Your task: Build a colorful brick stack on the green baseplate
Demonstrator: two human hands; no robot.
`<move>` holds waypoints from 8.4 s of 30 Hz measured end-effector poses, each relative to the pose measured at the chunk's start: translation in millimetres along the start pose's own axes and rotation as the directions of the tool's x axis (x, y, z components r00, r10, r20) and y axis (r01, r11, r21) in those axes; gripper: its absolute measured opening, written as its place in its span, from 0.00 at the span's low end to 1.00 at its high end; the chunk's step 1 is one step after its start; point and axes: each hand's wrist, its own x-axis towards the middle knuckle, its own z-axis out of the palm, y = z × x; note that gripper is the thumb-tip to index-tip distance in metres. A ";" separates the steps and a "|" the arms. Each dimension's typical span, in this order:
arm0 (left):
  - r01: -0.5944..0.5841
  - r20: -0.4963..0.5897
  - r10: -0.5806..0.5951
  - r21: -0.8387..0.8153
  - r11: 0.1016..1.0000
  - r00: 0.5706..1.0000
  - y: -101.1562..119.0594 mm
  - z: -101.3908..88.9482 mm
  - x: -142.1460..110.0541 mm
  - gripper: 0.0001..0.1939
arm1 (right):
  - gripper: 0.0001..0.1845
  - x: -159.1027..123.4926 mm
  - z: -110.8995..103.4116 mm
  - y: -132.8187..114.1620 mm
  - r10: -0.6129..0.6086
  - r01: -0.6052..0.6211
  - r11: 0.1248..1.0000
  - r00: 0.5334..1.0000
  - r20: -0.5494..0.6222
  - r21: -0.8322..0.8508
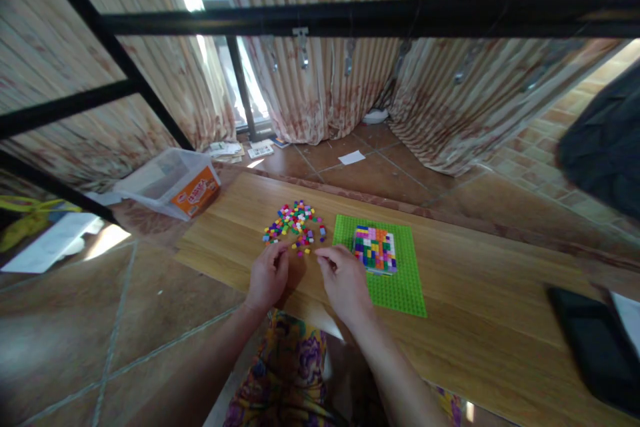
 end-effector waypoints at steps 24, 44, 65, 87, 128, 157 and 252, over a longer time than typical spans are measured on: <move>0.064 -0.032 -0.068 -0.119 0.991 0.997 -2.0 2.3 -1.5 0.10 | 0.13 64.6 45.0 6.6 0.059 0.195 0.799 0.916 0.397 -0.568; -0.109 0.116 0.103 0.050 0.993 0.988 4.5 2.0 -1.8 0.09 | 0.11 18.6 17.8 -2.1 0.055 -0.055 0.998 0.998 -0.006 0.013; -0.161 0.110 0.148 0.110 0.981 0.983 -1.6 0.5 4.4 0.08 | 0.16 26.2 -92.4 58.8 0.190 -0.309 0.884 0.923 -0.336 -0.351; -0.119 0.142 0.107 0.076 0.990 0.984 -1.5 1.4 2.5 0.09 | 0.18 33.3 -92.2 71.4 0.264 -0.337 0.927 0.899 -0.350 -0.165; 0.038 -0.188 -0.075 -0.194 0.980 0.979 2.8 -6.3 0.7 0.10 | 0.13 12.9 -25.2 -0.6 -0.094 0.080 0.989 0.989 -0.112 -0.122; 0.206 0.087 -0.201 -0.058 0.977 0.976 -20.6 -22.3 -10.1 0.33 | 0.11 37.6 88.4 1.6 -0.171 0.254 0.916 0.948 0.270 -0.312; -0.302 0.083 0.293 0.125 0.945 0.953 -35.4 -24.3 33.4 0.09 | 0.16 -13.4 -80.7 34.4 0.218 -0.240 0.971 0.882 -0.417 0.001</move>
